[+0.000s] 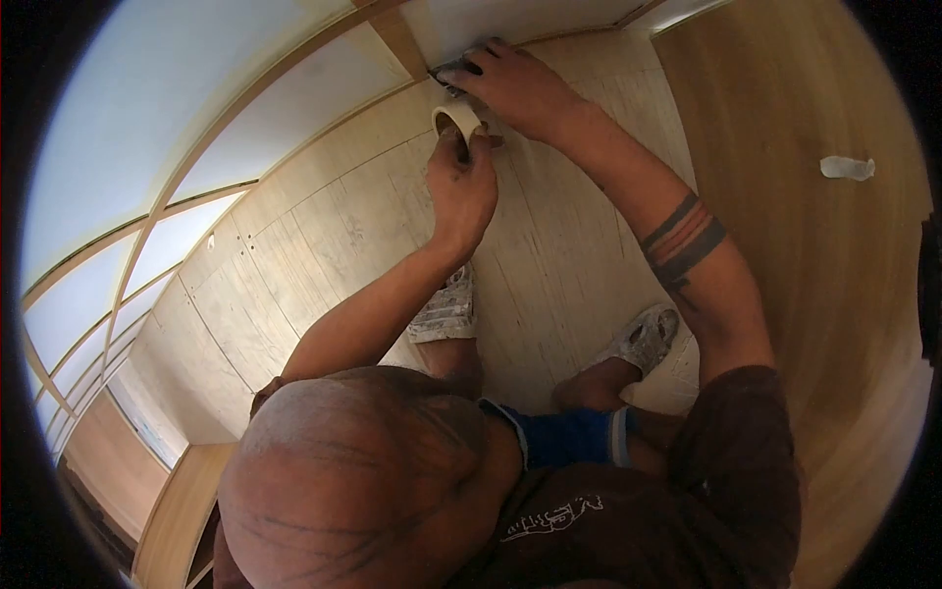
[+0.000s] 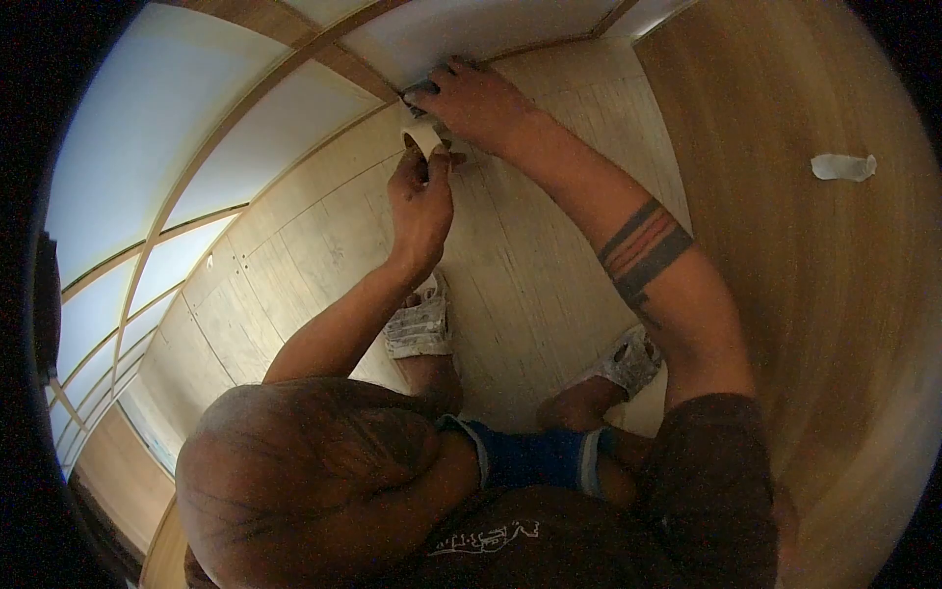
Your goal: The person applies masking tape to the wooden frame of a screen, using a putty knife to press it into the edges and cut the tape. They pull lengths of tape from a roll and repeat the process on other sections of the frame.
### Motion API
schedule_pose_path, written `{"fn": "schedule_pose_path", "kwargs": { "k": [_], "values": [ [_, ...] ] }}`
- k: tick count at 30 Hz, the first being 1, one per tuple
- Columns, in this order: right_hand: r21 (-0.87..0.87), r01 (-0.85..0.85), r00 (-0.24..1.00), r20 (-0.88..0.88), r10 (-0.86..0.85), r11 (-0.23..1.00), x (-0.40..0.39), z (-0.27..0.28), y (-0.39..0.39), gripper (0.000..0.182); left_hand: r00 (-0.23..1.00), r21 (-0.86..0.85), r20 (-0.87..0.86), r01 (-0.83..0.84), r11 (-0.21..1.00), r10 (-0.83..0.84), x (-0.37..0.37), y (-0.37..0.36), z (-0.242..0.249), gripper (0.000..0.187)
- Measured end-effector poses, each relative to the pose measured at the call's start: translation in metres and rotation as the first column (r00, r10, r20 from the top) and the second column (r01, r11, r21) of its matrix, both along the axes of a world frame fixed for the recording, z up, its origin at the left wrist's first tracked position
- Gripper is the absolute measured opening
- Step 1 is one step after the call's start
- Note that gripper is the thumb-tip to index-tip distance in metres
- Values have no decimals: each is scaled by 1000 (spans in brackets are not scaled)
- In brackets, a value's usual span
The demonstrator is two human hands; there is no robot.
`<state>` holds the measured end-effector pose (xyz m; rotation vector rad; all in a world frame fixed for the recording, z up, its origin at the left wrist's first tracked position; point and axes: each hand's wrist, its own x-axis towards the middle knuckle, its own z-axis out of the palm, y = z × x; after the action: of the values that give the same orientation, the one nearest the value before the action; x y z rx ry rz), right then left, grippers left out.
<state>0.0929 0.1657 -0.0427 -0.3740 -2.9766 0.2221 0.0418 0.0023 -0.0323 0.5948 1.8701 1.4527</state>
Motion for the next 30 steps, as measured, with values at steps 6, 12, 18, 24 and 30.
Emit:
{"fn": "schedule_pose_path", "kwargs": {
  "k": [6, 12, 18, 24, 30],
  "values": [
    [44, 10, 999, -33, -9, 999, -1, -4, 2, 46, 797, -201, -359, 442, 874, -485, 13, -5, -13, 28],
    [52, -12, 1000, -7, 13, 999, -4, 1, 7, 42, 87, -126, -398, 981, 149, -913, 77, -48, 29, 31],
    [27, 33, 999, -29, -32, 999, -2, -2, -1, 41, 265, 142, -179, 960, 242, -948, 42, -57, 52, 32],
    [-241, 285, 925, -183, -332, 928, 60, 21, -1, 54, 385, 131, -371, 922, 363, -845, -9, -70, 63, 29],
    [-761, 474, 534, -151, -832, 443, 144, 22, 23, 34, 404, -117, -529, 836, 536, -746, -48, -74, 53, 34]
  ]
}}
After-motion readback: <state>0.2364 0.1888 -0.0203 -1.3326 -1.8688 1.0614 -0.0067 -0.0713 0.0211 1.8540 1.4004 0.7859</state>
